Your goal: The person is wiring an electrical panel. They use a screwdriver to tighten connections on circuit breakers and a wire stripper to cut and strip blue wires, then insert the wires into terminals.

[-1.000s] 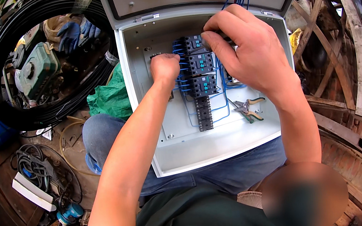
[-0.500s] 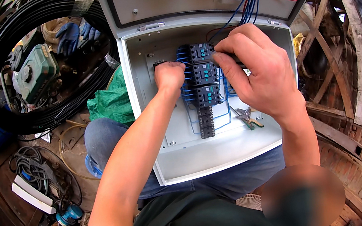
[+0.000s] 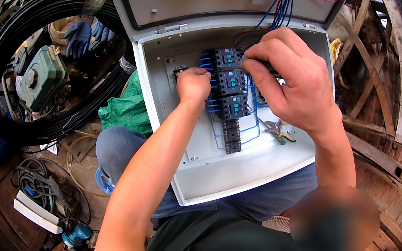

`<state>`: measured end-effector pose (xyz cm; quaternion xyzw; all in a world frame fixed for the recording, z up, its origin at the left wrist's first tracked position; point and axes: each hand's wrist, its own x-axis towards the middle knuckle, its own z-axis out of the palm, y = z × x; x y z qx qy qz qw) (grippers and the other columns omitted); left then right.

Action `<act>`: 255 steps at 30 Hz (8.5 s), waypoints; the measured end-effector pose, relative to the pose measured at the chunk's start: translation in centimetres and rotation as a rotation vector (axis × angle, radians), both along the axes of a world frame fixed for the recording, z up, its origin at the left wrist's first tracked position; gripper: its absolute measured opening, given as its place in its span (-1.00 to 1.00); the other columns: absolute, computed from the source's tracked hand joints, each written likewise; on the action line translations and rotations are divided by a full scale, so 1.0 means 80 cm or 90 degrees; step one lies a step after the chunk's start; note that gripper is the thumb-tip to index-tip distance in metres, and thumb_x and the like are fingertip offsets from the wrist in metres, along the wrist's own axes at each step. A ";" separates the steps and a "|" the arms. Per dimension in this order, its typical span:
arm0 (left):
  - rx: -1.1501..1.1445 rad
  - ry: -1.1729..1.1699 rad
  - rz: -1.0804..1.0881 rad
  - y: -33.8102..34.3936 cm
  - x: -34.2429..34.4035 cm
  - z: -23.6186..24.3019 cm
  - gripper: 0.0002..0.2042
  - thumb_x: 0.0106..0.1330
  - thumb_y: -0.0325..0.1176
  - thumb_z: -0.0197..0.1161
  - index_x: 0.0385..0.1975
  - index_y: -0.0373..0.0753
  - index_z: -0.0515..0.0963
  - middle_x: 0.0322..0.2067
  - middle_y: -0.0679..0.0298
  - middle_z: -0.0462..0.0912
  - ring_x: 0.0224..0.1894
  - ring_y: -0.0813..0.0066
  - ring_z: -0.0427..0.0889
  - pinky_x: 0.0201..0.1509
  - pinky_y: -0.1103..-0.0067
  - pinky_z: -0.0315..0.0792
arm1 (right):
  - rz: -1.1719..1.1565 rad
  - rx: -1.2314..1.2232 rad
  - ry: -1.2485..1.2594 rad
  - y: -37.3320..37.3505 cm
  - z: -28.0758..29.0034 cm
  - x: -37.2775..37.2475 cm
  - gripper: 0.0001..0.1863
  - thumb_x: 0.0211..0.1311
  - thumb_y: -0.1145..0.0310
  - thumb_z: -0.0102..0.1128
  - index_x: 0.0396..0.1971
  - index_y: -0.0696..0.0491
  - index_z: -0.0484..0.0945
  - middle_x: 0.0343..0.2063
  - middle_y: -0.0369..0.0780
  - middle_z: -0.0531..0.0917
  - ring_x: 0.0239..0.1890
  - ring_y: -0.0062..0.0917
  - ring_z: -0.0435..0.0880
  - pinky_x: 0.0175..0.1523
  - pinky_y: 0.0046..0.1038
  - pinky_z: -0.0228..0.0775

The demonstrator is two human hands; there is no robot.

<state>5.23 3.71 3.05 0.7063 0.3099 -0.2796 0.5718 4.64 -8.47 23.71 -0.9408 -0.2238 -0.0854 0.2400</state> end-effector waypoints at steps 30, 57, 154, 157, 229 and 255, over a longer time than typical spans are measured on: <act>-0.084 -0.009 -0.005 -0.005 -0.004 -0.020 -0.69 0.27 -0.56 0.24 0.02 -0.36 0.65 -0.08 0.08 0.73 -0.08 0.38 0.66 0.00 0.49 0.50 | 0.042 -0.041 0.102 0.000 0.018 0.005 -0.73 0.03 0.63 0.25 -0.21 0.11 0.55 -0.34 -0.15 0.56 -0.35 -0.22 0.62 -0.26 -0.34 0.48; -0.126 -0.028 -0.074 0.000 -0.003 0.012 -0.58 0.10 -0.43 0.49 -0.05 -0.50 0.60 -0.12 -0.02 0.70 -0.10 0.28 0.67 0.02 0.45 0.51 | 0.144 -0.228 0.145 -0.009 0.053 0.024 -0.71 0.04 0.64 0.20 -0.18 0.13 0.54 -0.20 -0.15 0.57 -0.19 -0.13 0.62 -0.14 -0.23 0.47; 0.055 -0.036 -0.281 0.005 0.012 0.022 -0.55 0.12 -0.17 0.53 -0.06 -0.33 0.66 0.20 0.04 0.49 0.20 0.10 0.55 0.21 0.31 0.53 | 0.136 -0.754 0.222 0.009 0.025 0.058 -0.75 0.12 0.21 0.35 -0.33 0.09 0.71 -0.42 -0.09 0.72 -0.33 -0.22 0.73 -0.19 -0.26 0.55; 0.061 -0.057 -0.284 0.000 0.012 0.021 -0.55 0.14 -0.17 0.52 -0.06 -0.34 0.66 0.19 0.04 0.50 0.19 0.09 0.56 0.21 0.31 0.53 | -0.103 -0.635 0.373 -0.037 -0.007 0.074 -0.63 0.05 0.07 0.33 -0.42 0.12 0.75 -0.41 0.03 0.73 -0.25 -0.10 0.74 -0.10 -0.19 0.60; -0.212 -0.442 -0.047 0.148 -0.082 0.209 -0.84 0.42 -0.41 0.19 -0.19 -0.40 0.58 -0.37 0.33 0.61 -0.35 0.61 0.53 -0.19 0.64 0.50 | -0.122 0.871 0.261 -0.137 -0.045 -0.251 -0.43 0.60 0.14 -0.18 0.28 0.36 0.25 -0.33 -0.22 0.43 -0.53 -0.65 0.33 -0.37 -0.61 0.16; -0.061 -0.133 0.111 0.001 -0.081 -0.028 -0.84 0.31 -0.56 0.25 -0.15 -0.31 0.68 -0.15 0.17 0.71 -0.10 0.41 0.64 -0.08 0.51 0.52 | -0.319 0.513 0.016 -0.138 -0.048 -0.224 -0.62 0.18 0.41 0.45 -0.03 0.24 0.61 -0.40 -0.32 0.65 -0.45 -0.78 0.47 -0.35 -0.73 0.24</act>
